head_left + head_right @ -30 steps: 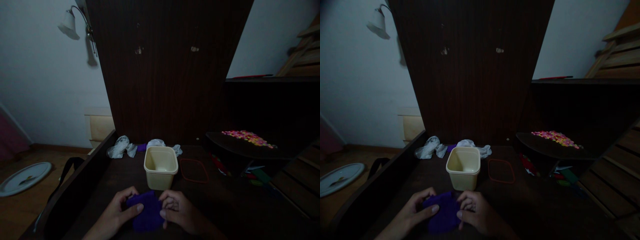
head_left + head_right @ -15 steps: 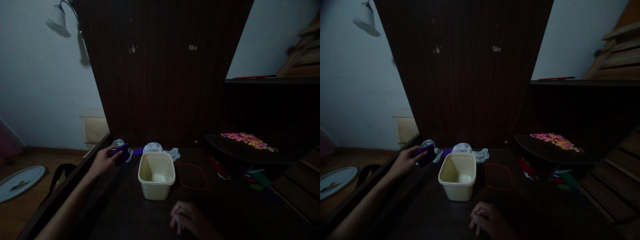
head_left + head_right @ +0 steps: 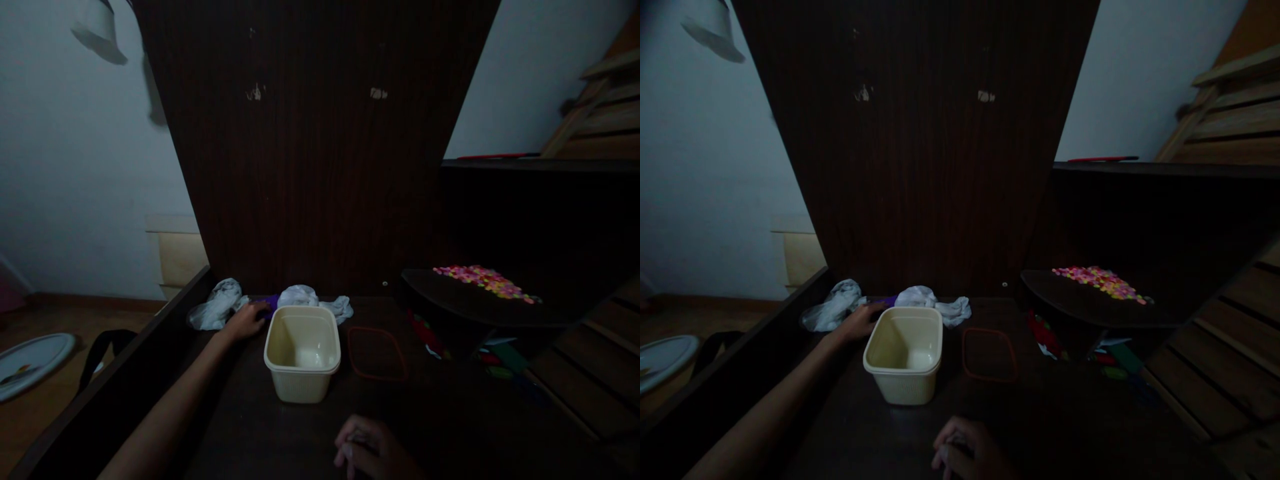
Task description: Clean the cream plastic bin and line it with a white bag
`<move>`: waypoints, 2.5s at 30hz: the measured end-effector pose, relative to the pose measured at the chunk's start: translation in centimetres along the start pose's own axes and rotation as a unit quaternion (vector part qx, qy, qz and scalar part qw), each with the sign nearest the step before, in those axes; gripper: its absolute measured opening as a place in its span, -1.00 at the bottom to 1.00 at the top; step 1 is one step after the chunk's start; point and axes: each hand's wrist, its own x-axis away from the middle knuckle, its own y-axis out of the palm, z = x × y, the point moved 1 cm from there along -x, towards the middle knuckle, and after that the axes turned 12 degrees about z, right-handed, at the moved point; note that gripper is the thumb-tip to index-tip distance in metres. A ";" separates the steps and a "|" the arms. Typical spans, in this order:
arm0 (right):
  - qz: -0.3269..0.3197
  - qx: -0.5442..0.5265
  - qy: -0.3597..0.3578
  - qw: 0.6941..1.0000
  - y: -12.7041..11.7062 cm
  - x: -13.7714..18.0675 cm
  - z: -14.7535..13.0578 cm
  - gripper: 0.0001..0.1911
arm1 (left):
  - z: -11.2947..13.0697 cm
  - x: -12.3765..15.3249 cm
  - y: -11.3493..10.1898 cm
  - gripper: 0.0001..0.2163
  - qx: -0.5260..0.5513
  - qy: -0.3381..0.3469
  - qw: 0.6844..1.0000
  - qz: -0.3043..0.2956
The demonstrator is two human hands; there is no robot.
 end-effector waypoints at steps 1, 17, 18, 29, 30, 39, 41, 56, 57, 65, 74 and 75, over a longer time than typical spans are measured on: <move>0.000 -0.001 0.000 1.000 0.0 0.0 -0.1 -0.67 | 0.0 0.3 -0.1 -0.71 0.001 0.003 1.000 -0.005; 0.006 0.012 0.006 1.000 0.0 -0.4 0.2 -0.72 | 5.7 -6.4 1.1 -0.59 0.049 0.152 0.986 -0.053; 0.008 0.016 0.002 1.000 -0.1 -0.4 0.3 -0.73 | 5.9 -6.9 1.6 -0.59 0.050 0.160 0.983 -0.068; 0.019 0.025 0.001 1.000 0.2 -0.3 0.2 -0.70 | 4.3 -8.1 4.6 -0.76 0.078 0.093 0.990 -0.073; 0.021 0.024 0.002 0.999 0.3 -0.3 0.2 -0.68 | 4.1 -8.1 4.5 -0.77 0.089 0.080 0.991 -0.065; 0.029 0.013 0.001 0.999 0.3 -0.1 -0.4 -0.67 | 4.3 -7.4 2.7 -0.66 0.235 -0.032 0.971 0.038; 0.029 0.004 -0.005 1.000 0.3 -0.3 0.0 -0.66 | 4.5 -7.6 2.3 -0.65 0.263 -0.050 0.961 0.071; 0.109 -0.017 -0.044 0.993 -1.0 -2.1 -2.0 -0.73 | 6.8 -8.9 -1.3 -0.59 0.363 -0.092 0.895 0.242; 0.119 -0.020 -0.047 0.992 -1.2 -2.4 -2.3 -0.74 | 7.1 -8.9 -1.8 -0.60 0.367 -0.088 0.893 0.245; 0.235 -0.030 -0.179 0.955 -2.2 -4.4 -5.1 -0.33 | 10.5 -8.8 -5.5 -0.61 0.413 -0.043 0.871 0.263; 0.156 0.027 -0.275 0.948 -2.0 -6.1 -8.5 0.07 | 15.3 -6.1 -6.5 -0.57 0.478 -0.009 0.858 0.187; 0.156 0.027 -0.275 0.948 -1.7 -6.1 -8.8 0.08 | 15.7 -5.7 -6.4 -0.57 0.489 -0.008 0.857 0.165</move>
